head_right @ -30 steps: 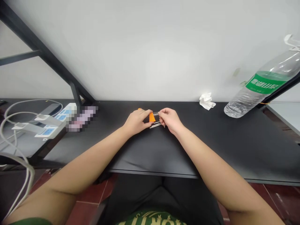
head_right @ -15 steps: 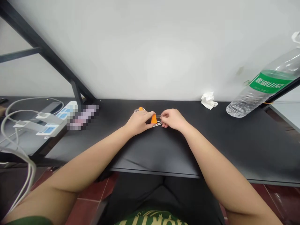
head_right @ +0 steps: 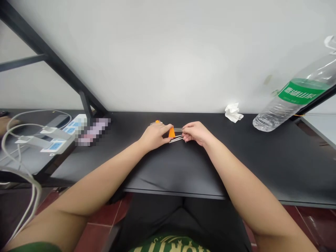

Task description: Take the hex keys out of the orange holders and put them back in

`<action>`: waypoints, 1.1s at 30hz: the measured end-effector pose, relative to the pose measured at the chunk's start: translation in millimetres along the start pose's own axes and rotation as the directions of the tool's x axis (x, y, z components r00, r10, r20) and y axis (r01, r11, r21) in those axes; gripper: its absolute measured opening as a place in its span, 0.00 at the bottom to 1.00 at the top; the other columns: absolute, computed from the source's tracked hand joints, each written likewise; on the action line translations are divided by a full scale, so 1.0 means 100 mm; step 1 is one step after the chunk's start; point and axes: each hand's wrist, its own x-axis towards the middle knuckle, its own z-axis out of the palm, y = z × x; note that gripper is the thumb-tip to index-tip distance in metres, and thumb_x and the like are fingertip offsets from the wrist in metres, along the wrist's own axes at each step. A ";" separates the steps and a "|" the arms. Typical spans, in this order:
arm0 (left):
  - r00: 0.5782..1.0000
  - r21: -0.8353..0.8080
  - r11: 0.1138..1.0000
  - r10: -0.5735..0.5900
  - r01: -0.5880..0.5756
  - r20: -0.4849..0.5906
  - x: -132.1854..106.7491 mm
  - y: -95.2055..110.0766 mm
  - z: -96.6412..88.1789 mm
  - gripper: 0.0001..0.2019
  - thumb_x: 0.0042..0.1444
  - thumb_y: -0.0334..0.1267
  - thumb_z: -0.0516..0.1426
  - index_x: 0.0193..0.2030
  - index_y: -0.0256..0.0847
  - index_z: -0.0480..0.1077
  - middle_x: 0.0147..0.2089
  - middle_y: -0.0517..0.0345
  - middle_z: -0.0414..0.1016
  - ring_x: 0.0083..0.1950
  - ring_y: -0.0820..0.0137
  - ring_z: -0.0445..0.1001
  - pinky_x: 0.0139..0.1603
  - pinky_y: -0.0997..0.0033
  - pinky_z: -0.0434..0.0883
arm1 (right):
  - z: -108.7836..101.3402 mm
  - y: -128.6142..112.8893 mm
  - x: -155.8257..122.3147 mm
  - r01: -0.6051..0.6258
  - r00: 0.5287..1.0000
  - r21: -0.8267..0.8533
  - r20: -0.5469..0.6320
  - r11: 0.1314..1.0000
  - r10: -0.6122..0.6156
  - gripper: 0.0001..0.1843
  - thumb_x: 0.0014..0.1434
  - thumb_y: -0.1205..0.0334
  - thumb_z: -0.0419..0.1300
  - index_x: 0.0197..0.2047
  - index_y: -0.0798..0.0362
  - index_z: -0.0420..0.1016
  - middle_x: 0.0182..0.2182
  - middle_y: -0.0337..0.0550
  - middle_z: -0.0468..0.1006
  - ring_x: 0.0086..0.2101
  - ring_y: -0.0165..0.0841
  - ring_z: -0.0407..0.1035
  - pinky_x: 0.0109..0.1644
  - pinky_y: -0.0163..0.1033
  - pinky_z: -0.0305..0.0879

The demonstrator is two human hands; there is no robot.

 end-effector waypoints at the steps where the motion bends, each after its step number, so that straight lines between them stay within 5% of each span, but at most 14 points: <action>1: 1.000 0.011 1.000 -0.019 0.019 0.011 0.00 -0.02 -0.01 0.19 0.61 0.45 0.64 0.57 0.47 0.72 0.39 0.54 0.80 0.43 0.60 0.78 0.42 0.64 0.71 | -0.03 0.00 0.01 -0.001 1.000 0.000 -0.028 1.000 0.001 0.04 0.53 0.73 0.70 0.31 0.58 0.79 0.23 0.48 0.80 0.21 0.30 0.73 0.24 0.32 0.76; 9: 0.984 0.048 0.985 -0.170 0.168 0.050 -0.01 -0.11 -0.07 0.22 0.61 0.48 0.64 0.59 0.46 0.70 0.40 0.54 0.78 0.44 0.60 0.78 0.41 0.66 0.70 | -0.22 0.01 0.11 0.000 0.994 -0.302 -0.105 0.953 -0.033 0.04 0.55 0.74 0.66 0.30 0.57 0.78 0.24 0.46 0.80 0.21 0.30 0.74 0.22 0.31 0.72; 16: 0.972 0.006 0.976 -0.218 0.218 0.093 -0.01 -0.11 -0.08 0.23 0.62 0.50 0.63 0.62 0.48 0.70 0.43 0.55 0.79 0.45 0.60 0.78 0.43 0.66 0.69 | -0.19 -0.05 0.05 0.032 0.992 -0.708 -0.062 0.705 -0.107 0.06 0.55 0.66 0.63 0.36 0.53 0.83 0.17 0.37 0.75 0.18 0.28 0.68 0.19 0.29 0.60; 29: 0.963 -0.026 0.970 -0.237 0.242 0.125 0.00 -0.10 -0.11 0.23 0.61 0.49 0.63 0.61 0.48 0.69 0.43 0.56 0.80 0.45 0.61 0.78 0.44 0.66 0.70 | -0.29 -0.04 0.07 0.037 0.988 -0.761 -0.069 0.648 -0.138 0.08 0.60 0.63 0.61 0.34 0.53 0.82 0.18 0.37 0.75 0.20 0.29 0.69 0.27 0.32 0.62; 33: 0.959 -0.035 0.967 -0.246 0.253 0.139 0.01 -0.08 -0.11 0.23 0.61 0.49 0.63 0.61 0.48 0.70 0.42 0.56 0.80 0.44 0.61 0.79 0.43 0.65 0.70 | -0.29 -0.04 0.09 0.084 0.969 -0.822 -0.065 0.564 -0.238 0.05 0.60 0.64 0.64 0.34 0.51 0.83 0.27 0.38 0.81 0.24 0.29 0.72 0.34 0.34 0.66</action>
